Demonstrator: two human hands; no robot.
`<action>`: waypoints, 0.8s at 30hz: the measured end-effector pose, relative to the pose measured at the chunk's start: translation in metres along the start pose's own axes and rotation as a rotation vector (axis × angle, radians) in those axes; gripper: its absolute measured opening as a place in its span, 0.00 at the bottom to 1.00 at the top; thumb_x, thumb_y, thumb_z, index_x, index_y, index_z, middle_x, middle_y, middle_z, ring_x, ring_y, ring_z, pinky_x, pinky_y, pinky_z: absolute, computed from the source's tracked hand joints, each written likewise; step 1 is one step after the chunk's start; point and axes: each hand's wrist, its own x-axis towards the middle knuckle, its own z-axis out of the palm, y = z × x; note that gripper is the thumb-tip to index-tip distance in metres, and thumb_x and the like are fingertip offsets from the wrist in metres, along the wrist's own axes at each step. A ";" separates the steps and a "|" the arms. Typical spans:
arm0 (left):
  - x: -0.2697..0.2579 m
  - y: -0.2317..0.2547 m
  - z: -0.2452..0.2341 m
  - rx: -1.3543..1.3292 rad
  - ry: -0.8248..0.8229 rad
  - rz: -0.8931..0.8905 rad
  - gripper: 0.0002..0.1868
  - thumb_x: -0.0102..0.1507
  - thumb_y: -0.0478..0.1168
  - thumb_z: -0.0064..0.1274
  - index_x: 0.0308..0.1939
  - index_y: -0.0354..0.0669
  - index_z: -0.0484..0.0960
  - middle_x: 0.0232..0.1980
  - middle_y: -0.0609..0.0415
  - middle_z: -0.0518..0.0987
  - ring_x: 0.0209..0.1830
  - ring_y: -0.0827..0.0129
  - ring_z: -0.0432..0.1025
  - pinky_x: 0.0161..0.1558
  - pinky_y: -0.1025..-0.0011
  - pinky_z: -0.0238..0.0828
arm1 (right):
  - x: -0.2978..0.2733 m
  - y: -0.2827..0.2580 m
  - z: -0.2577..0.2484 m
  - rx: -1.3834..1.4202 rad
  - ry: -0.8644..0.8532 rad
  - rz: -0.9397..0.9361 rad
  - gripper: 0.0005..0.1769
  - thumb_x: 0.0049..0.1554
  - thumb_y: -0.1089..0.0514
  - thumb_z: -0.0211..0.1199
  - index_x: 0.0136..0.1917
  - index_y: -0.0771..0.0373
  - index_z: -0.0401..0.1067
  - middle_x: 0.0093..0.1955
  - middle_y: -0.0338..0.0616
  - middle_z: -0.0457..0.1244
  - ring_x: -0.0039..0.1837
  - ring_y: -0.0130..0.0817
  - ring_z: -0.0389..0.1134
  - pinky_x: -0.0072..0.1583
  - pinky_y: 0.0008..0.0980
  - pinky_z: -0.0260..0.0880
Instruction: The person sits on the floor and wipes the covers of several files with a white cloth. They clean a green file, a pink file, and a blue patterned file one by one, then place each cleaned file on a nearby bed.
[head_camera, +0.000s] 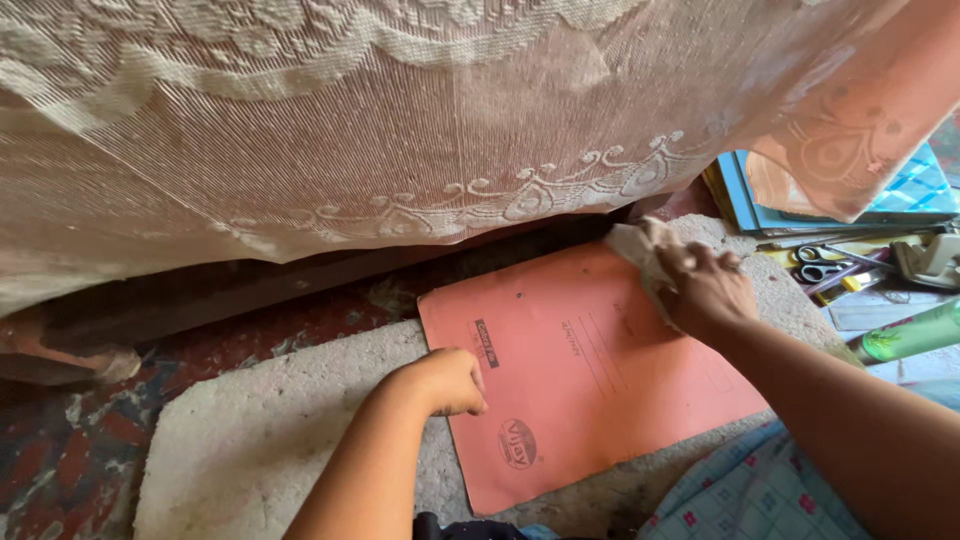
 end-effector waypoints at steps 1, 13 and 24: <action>0.001 0.001 0.001 0.012 0.002 0.010 0.13 0.53 0.40 0.67 0.40 0.44 0.89 0.45 0.50 0.86 0.48 0.63 0.79 0.52 0.64 0.74 | -0.004 -0.004 -0.004 0.050 -0.063 0.093 0.43 0.52 0.47 0.60 0.79 0.46 0.55 0.74 0.60 0.52 0.65 0.67 0.62 0.54 0.57 0.72; 0.026 -0.015 0.010 0.115 0.036 -0.041 0.17 0.52 0.40 0.68 0.43 0.37 0.88 0.44 0.42 0.85 0.43 0.56 0.80 0.48 0.61 0.78 | -0.042 -0.240 -0.012 0.201 -0.259 -0.454 0.56 0.43 0.47 0.67 0.84 0.49 0.55 0.70 0.51 0.57 0.66 0.51 0.62 0.54 0.45 0.72; 0.003 0.005 -0.008 0.140 -0.037 -0.056 0.26 0.58 0.53 0.63 0.49 0.33 0.85 0.49 0.39 0.84 0.49 0.54 0.79 0.51 0.58 0.75 | 0.022 -0.036 -0.019 0.300 -0.149 0.211 0.34 0.61 0.37 0.53 0.78 0.37 0.51 0.73 0.57 0.57 0.68 0.60 0.65 0.66 0.53 0.67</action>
